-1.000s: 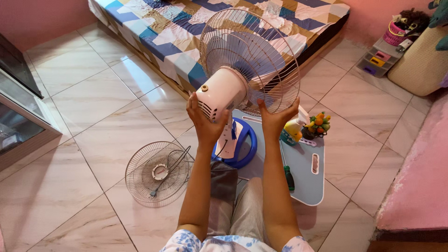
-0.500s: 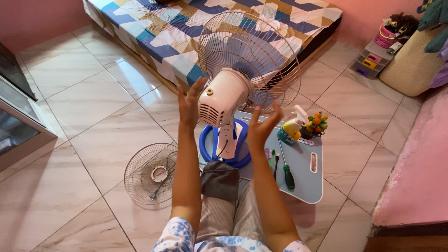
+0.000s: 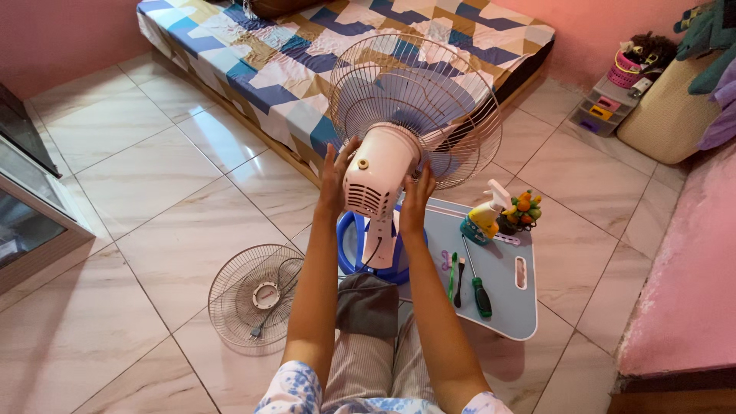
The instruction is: The person cleans an electric fan by brushing the rear vents and wiping the body with a cloth. They rotate the fan head to access different areas and use a screwdriver to clean crevices.
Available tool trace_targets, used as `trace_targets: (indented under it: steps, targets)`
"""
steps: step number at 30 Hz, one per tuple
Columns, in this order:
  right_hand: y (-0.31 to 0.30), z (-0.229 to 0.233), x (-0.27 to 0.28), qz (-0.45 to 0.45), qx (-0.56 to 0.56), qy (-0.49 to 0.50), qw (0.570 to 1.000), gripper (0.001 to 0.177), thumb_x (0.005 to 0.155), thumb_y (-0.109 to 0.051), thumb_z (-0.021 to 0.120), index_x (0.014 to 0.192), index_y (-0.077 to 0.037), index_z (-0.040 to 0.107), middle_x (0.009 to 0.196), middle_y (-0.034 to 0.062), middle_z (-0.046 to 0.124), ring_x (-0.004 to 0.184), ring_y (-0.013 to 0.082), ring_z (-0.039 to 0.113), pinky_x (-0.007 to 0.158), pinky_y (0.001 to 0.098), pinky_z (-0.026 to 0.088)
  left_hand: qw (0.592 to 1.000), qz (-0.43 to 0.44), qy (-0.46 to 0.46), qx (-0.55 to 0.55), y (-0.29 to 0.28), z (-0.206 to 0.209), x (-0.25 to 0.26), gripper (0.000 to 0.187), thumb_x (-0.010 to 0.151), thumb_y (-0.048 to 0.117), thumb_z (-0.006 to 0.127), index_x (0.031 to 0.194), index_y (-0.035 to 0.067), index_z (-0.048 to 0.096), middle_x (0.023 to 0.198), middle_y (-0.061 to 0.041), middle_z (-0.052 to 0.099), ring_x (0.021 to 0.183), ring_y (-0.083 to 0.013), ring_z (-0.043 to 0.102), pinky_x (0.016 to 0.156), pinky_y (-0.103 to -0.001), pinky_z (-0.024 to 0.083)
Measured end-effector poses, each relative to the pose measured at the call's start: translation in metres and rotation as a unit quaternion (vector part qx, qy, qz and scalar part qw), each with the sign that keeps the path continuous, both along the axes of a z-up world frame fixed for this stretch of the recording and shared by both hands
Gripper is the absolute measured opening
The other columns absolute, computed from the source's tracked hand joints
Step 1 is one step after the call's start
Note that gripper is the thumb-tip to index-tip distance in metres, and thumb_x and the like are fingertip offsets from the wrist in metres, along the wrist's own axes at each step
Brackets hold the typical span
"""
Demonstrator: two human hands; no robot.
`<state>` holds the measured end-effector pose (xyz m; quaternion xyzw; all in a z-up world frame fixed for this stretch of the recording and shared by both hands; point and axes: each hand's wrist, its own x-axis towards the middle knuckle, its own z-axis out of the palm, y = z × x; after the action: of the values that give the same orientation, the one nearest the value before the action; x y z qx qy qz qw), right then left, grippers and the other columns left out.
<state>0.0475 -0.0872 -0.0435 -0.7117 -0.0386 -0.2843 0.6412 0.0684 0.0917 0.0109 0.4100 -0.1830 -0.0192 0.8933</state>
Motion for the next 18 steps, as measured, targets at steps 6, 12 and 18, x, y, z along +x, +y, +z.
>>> trace_targets:
  steps: [6,12,18]
  targets:
    - [0.004,-0.001,0.006,0.006,0.019,-0.022,1.0,0.06,0.111,-0.039,0.036,0.157,0.0,0.036,0.152,0.0184,0.034,0.148,0.0336,0.034,0.121,0.0411,0.031,1.0,0.014,-0.014,0.01,-0.014,-0.004,0.003,0.078,0.106,0.058,0.032,0.158,-0.001,0.036,0.16,-0.017,0.044,0.145,-0.0263,0.045,0.121,-0.037,0.035]
    - [0.007,0.002,0.004,-0.025,-0.01,-0.028,0.999,0.06,0.112,-0.039,0.036,0.155,0.002,0.043,0.142,0.0168,0.041,0.141,0.0314,0.044,0.122,0.0389,0.034,0.999,0.045,-0.002,0.017,-0.018,-0.007,-0.001,0.076,0.107,0.055,0.032,0.156,-0.002,0.039,0.158,-0.017,0.047,0.144,-0.0264,0.047,0.12,-0.036,0.035]
    - [0.007,-0.001,0.008,-0.003,0.016,-0.029,0.999,0.061,0.112,-0.041,0.033,0.156,0.002,0.038,0.15,0.019,0.035,0.146,0.0334,0.036,0.122,0.0411,0.029,1.0,0.027,-0.005,-0.001,-0.018,-0.008,0.001,0.078,0.106,0.058,0.03,0.157,-0.001,0.038,0.159,-0.017,0.046,0.144,-0.0271,0.047,0.121,-0.037,0.034]
